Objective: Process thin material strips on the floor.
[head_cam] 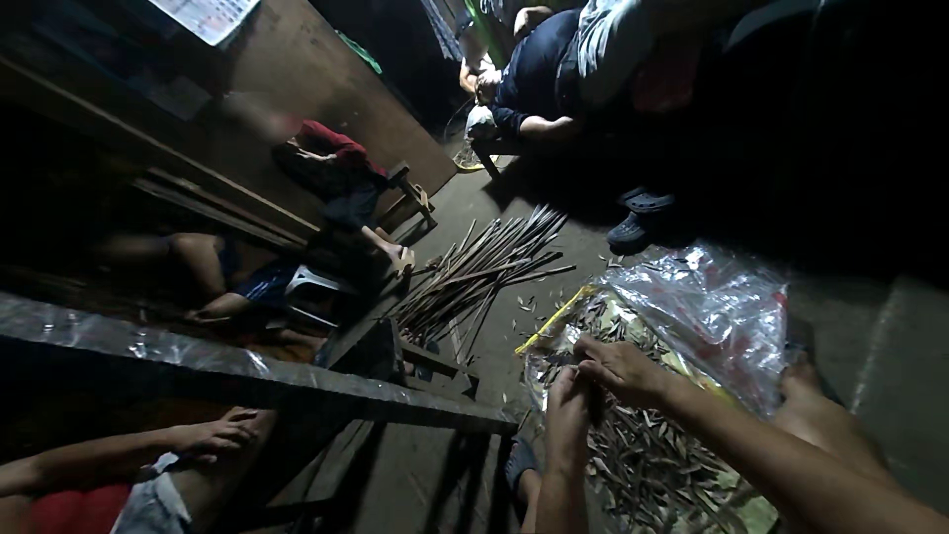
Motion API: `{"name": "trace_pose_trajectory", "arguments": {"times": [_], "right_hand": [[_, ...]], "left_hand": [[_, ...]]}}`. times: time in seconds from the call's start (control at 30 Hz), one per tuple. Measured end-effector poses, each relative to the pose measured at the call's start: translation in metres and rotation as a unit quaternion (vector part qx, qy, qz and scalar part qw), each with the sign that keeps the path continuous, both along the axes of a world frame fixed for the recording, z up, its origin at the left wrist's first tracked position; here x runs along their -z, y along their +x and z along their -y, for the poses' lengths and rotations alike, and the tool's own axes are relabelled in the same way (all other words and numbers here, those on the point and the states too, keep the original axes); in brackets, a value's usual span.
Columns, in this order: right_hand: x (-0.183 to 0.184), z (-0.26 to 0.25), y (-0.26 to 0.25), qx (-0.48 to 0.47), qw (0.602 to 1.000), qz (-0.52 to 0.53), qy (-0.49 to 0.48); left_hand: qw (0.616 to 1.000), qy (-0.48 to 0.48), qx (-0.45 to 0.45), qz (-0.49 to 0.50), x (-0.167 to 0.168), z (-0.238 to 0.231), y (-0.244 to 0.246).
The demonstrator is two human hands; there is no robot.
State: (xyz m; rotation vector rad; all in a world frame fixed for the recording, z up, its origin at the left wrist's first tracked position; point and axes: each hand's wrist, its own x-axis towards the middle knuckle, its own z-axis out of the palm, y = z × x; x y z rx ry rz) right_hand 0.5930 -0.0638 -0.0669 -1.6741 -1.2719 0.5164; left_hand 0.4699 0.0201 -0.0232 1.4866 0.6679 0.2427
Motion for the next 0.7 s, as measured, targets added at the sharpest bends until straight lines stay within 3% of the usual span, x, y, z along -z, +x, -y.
{"name": "trace_pose_trajectory", "arguments": {"times": [0.27, 0.4, 0.57, 0.7], "right_hand": [[0.001, 0.002, -0.001, -0.018, 1.000, 0.012, -0.002], [0.000, 0.000, -0.006, 0.009, 1.000, 0.018, -0.019], [-0.004, -0.007, -0.015, 0.026, 0.994, -0.098, -0.051], [0.001, -0.009, -0.016, 0.037, 0.980, -0.192, -0.035]], "left_hand": [[0.986, -0.149, -0.064, 0.028, 0.000, -0.002, -0.002], [0.990, -0.099, -0.094, 0.027, 0.002, 0.009, 0.000], [0.988, -0.022, -0.155, -0.003, 0.006, 0.023, 0.002], [0.992, 0.022, -0.120, -0.029, 0.015, 0.019, 0.003]]}}
